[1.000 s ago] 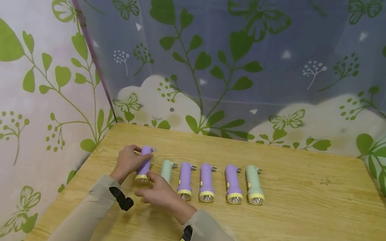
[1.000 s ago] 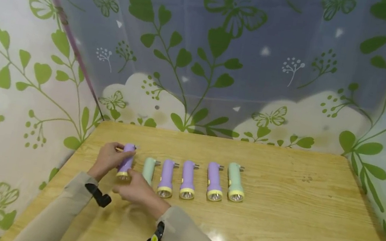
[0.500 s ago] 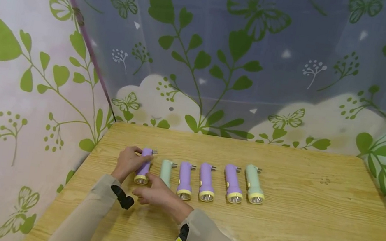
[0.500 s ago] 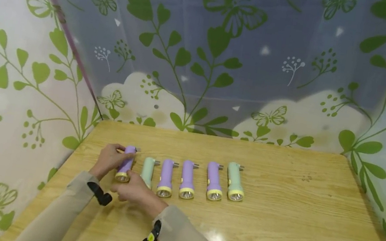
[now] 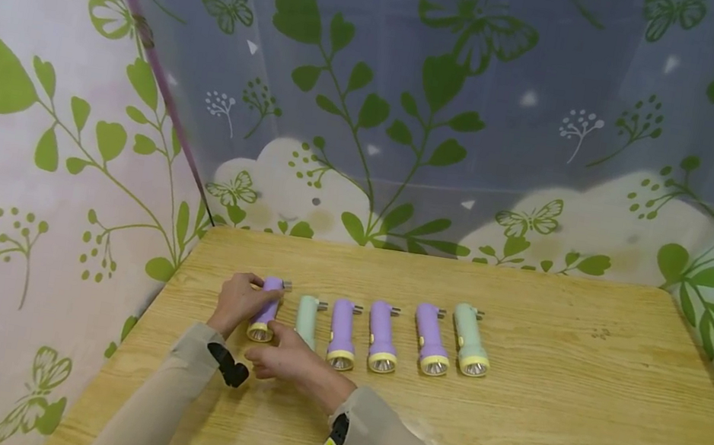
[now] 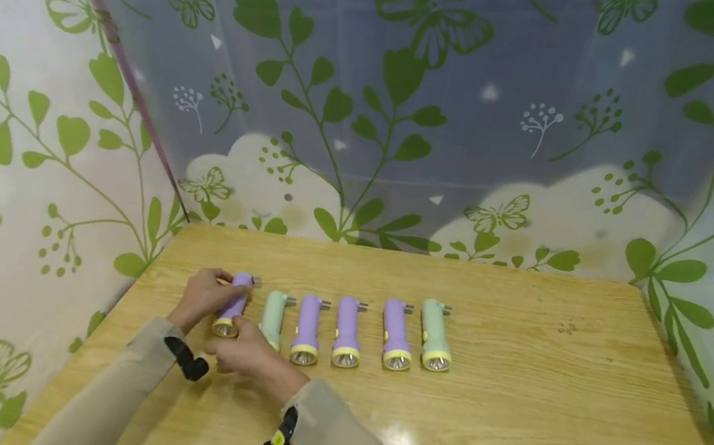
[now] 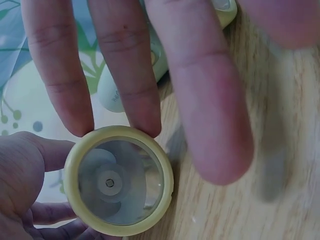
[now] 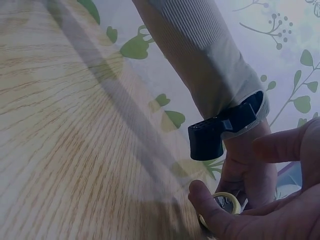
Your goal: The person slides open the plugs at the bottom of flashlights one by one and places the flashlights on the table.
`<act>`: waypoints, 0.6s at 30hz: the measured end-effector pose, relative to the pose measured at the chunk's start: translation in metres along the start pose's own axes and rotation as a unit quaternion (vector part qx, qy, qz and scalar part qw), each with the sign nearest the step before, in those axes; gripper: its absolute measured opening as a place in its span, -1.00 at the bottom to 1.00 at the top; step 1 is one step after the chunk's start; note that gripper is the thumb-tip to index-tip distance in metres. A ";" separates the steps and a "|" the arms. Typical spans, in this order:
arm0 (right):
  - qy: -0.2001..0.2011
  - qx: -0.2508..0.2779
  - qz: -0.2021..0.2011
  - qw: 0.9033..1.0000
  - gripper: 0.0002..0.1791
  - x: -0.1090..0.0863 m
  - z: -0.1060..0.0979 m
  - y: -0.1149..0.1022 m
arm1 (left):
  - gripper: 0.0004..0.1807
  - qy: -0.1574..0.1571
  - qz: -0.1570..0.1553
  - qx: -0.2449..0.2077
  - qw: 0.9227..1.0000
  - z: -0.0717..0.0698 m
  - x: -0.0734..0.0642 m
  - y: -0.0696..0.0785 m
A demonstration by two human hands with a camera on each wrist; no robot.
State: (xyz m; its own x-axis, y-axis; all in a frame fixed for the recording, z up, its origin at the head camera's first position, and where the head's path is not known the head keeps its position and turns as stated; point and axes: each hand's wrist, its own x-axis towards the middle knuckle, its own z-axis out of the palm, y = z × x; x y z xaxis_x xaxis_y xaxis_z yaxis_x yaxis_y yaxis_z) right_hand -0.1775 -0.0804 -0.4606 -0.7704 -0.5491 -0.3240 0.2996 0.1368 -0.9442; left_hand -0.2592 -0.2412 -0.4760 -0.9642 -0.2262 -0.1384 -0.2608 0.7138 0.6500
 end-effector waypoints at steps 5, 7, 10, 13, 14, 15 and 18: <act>-0.006 0.003 -0.003 1.000 -0.10 0.001 -0.001 0.002 | -0.36 0.000 0.003 0.005 1.000 0.002 -0.001 0.000; -0.009 0.005 -0.005 1.000 -0.11 0.001 -0.001 0.002 | -0.36 0.001 0.006 0.006 1.000 0.003 -0.001 -0.001; -0.010 0.004 -0.003 1.000 -0.11 0.000 -0.001 0.002 | -0.35 0.003 0.007 0.005 1.000 0.004 -0.001 -0.001; -0.008 0.010 -0.004 1.000 -0.13 -0.001 -0.001 0.000 | -0.34 0.006 0.005 0.006 1.000 0.005 -0.002 -0.001; -0.007 0.010 -0.003 1.000 -0.13 -0.002 -0.001 -0.001 | -0.34 0.007 0.004 0.007 1.000 0.005 -0.002 -0.001; -0.006 0.011 -0.003 1.000 -0.12 -0.002 -0.001 -0.002 | -0.34 0.007 0.002 0.007 1.000 0.005 -0.002 0.000; -0.002 0.017 -0.003 1.000 -0.11 -0.002 -0.001 -0.002 | -0.33 0.006 -0.002 0.009 1.000 0.006 -0.002 0.000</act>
State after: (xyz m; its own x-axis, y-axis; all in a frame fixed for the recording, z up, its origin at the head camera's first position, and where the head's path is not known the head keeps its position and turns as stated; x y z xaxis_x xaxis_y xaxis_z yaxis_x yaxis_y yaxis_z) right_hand -0.1776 -0.0787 -0.4577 -0.7697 -0.5534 -0.3184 0.3143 0.1056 -0.9434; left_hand -0.2574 -0.2364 -0.4797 -0.9624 -0.2375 -0.1322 -0.2661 0.7242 0.6362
